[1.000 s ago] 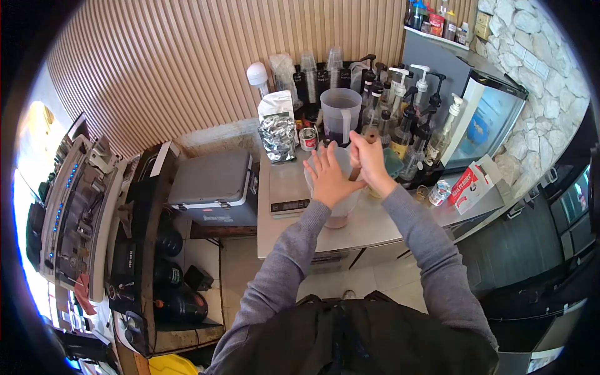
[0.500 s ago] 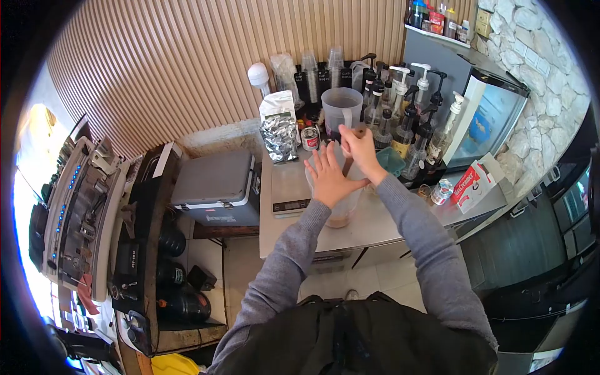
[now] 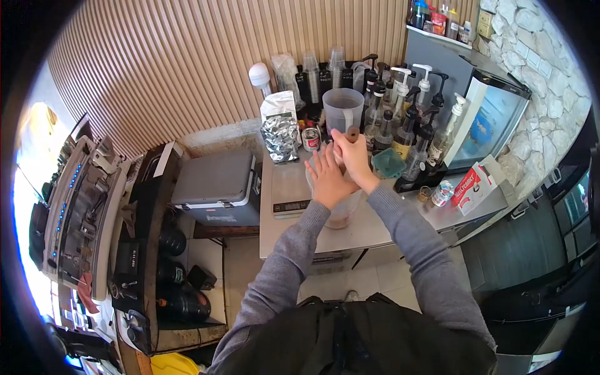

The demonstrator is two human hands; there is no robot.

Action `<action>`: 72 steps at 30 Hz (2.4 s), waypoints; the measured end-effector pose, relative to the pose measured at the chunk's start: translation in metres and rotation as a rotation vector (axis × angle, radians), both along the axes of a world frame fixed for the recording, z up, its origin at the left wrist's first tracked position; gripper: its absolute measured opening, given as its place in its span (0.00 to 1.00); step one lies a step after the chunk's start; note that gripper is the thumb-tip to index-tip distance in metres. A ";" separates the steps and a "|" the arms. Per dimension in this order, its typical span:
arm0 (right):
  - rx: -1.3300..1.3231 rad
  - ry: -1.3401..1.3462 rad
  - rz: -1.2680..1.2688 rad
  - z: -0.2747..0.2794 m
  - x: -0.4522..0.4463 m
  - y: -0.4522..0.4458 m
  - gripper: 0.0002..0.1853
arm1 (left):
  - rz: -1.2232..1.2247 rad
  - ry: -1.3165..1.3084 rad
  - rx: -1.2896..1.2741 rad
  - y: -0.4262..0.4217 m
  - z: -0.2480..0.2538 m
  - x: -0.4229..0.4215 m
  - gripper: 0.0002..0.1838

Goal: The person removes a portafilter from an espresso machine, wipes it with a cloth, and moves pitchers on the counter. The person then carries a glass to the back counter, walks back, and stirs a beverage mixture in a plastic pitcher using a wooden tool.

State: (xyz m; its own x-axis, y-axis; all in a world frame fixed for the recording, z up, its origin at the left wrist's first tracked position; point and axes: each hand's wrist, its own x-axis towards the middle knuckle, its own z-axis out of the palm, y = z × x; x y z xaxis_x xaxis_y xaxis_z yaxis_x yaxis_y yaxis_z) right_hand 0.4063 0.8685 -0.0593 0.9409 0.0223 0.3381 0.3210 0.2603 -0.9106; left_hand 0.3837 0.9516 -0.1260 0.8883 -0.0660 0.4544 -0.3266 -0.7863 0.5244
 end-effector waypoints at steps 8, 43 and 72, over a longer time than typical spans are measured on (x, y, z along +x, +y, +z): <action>-0.050 -0.006 -0.035 -0.004 0.024 -0.026 0.25 | -0.009 0.065 -0.019 -0.002 0.018 -0.011 0.69; 0.038 0.060 -0.003 0.000 0.004 0.007 0.23 | 0.035 -0.076 0.130 0.001 -0.003 0.005 0.67; 0.036 -0.043 -0.164 0.000 0.019 0.014 0.24 | 0.011 0.019 0.074 0.003 0.001 0.002 0.65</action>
